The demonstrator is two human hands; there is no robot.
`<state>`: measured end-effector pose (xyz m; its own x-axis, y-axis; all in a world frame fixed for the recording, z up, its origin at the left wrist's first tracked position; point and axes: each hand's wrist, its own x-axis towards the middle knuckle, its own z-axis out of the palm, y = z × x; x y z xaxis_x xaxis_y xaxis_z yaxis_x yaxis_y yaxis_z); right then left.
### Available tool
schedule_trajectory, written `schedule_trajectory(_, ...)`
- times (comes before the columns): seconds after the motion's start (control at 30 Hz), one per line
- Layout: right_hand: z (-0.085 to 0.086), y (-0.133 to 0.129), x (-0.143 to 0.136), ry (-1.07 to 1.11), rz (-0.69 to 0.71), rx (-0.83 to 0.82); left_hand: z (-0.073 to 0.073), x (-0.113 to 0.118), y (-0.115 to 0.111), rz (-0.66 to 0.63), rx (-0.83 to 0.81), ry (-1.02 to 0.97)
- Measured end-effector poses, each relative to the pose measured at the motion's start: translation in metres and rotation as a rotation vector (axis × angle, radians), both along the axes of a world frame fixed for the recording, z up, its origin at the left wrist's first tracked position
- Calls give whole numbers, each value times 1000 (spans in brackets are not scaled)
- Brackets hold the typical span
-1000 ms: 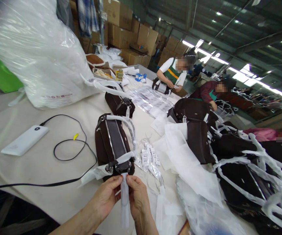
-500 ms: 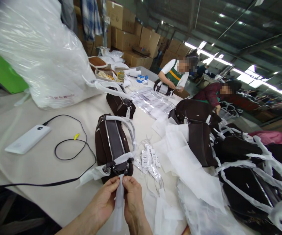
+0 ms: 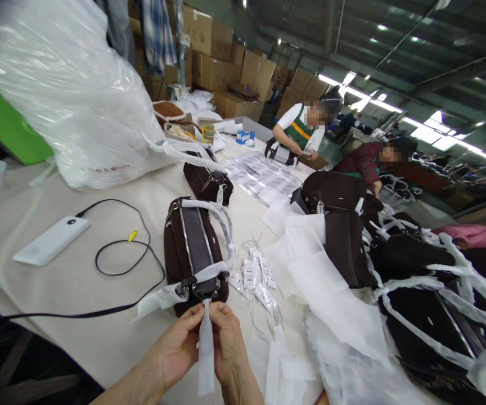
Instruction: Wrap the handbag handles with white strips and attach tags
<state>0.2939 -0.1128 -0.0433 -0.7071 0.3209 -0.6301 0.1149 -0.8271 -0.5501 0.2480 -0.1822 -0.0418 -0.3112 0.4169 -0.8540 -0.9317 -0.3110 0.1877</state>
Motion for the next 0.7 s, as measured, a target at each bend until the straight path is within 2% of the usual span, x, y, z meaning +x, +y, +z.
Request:
schedule_trajectory(0.17, -4, 5, -1, -85, 10, 56, -7, 0, -1, -39, 74, -10)
schedule_trajectory(0.37, -9, 23, -2, -197, 134, 333, -9, -1, -1, -101, 75, -55)
schedule_trajectory(0.57, 1, 31, -7, -189, 109, 557, -3, -5, -4, -94, 111, -88)
schedule_trajectory(0.7, 5, 32, -11, -208, 118, 620, 6, -9, -2, -73, 112, -61)
